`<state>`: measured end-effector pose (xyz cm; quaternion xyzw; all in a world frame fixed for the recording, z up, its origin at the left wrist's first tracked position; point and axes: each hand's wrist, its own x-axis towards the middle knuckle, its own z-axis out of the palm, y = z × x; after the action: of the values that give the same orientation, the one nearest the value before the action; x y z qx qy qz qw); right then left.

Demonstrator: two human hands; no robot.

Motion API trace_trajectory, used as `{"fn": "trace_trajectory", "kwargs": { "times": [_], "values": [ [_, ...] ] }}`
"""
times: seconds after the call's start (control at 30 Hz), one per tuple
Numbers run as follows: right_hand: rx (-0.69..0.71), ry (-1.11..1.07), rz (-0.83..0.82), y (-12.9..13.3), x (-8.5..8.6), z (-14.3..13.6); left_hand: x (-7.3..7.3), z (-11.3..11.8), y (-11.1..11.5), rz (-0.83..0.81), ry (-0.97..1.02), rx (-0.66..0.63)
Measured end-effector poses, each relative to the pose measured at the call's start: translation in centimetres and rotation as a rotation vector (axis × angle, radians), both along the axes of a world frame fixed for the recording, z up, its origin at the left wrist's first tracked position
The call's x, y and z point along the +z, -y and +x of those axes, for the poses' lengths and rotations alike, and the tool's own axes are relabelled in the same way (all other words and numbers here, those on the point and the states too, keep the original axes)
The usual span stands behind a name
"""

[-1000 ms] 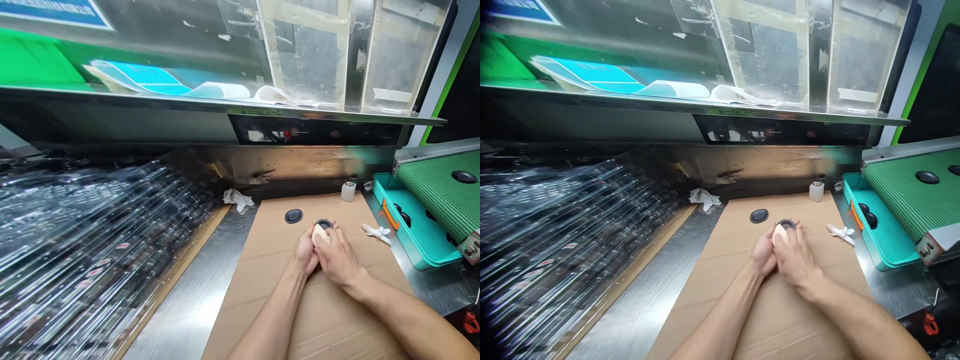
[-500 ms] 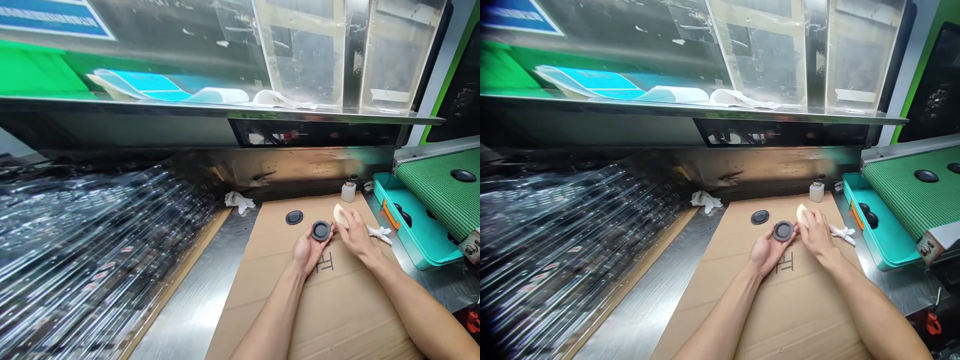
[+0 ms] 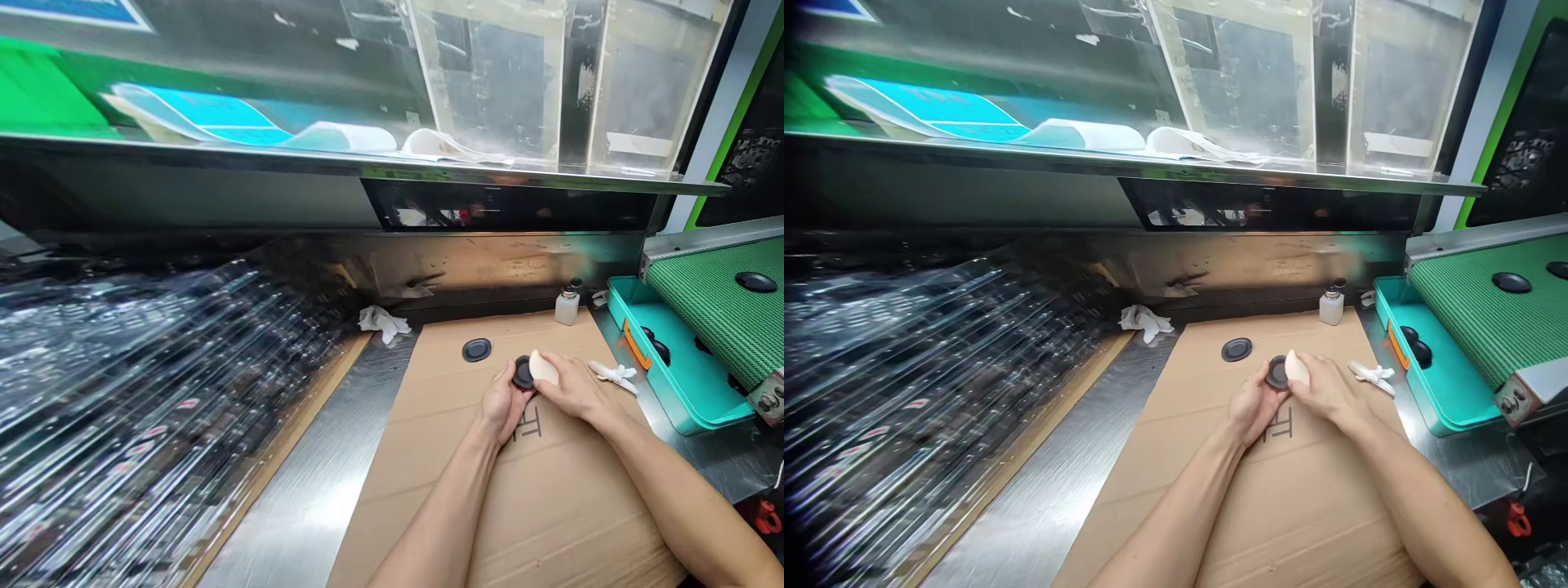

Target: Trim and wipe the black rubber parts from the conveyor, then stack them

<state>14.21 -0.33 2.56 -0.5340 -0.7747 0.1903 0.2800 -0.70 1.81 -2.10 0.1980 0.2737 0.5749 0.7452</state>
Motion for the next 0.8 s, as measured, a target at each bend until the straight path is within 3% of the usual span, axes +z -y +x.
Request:
{"fn": "trace_trajectory", "kwargs": {
  "times": [0.13,0.27,0.37,0.5,0.63,0.8],
  "values": [
    [0.093,0.028,-0.056,0.2,0.2,0.0,0.0,0.1,0.0,0.016,-0.006,-0.015],
    [0.026,0.057,0.018,0.6,0.4,-0.4,0.1,0.1,0.0,-0.002,0.000,-0.005],
    [0.138,0.090,-0.025,0.6,0.3,-0.5,0.3,-0.1,0.0,-0.051,0.015,-0.068],
    [-0.009,0.131,0.015,0.5,-0.2,-0.5,0.3,0.0,-0.2,-0.073,0.018,-0.014],
    [0.058,0.169,-0.008,0.2,-0.8,-0.4,0.3,-0.2,-0.2,-0.118,0.011,-0.048],
    [-0.251,0.269,-0.007,-0.9,-1.4,1.2,0.5,-0.8,-0.1,-0.059,-0.096,0.021]
  ]
}}
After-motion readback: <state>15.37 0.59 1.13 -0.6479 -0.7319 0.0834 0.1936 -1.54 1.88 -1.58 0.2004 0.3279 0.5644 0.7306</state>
